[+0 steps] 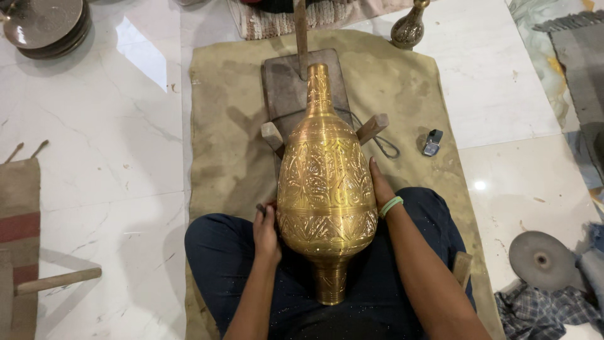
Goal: The person sits on the floor with a large brass vase held between their legs and carves a decorative pattern into its surface, holding a chisel against the metal and striking it with a wooden mallet. They reposition the vase and chisel repeatedly to work on different areas of the design.
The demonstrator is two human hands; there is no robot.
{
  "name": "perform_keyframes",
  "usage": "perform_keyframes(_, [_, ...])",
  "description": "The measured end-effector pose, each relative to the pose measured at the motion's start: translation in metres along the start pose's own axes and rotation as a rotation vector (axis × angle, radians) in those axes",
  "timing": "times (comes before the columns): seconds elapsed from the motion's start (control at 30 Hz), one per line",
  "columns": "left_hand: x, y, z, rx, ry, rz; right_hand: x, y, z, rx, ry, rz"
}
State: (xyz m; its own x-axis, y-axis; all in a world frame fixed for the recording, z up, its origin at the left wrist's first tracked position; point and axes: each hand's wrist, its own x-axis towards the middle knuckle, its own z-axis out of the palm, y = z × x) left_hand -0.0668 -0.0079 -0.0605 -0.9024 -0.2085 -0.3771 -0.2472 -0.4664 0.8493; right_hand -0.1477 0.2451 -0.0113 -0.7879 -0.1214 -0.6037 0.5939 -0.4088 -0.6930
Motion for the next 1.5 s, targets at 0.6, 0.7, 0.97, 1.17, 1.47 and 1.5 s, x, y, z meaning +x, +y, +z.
perform_keyframes(0.6, [0.041,0.094,0.052,0.008,-0.287,-0.128,-0.036,-0.039,0.006,-0.044,-0.128,-0.285])
perform_keyframes(0.7, [0.037,0.114,0.042,0.128,-0.334,-0.03,-0.057,-0.04,0.002,-0.059,-0.156,-0.274])
perform_keyframes(0.97, [0.018,0.093,-0.004,0.034,-0.408,0.124,-0.083,0.037,-0.021,0.026,-0.27,-0.156])
perform_keyframes(1.17, [-0.01,0.095,-0.016,0.026,-0.396,-0.041,-0.116,0.076,-0.036,0.136,-0.185,0.065])
perform_keyframes(1.47, [-0.052,0.076,-0.035,0.169,-0.296,-0.267,-0.161,0.106,-0.056,0.033,0.042,0.324])
perform_keyframes(1.5, [-0.055,0.072,-0.038,0.186,-0.302,-0.263,-0.164,0.11,-0.059,0.053,0.017,0.31])
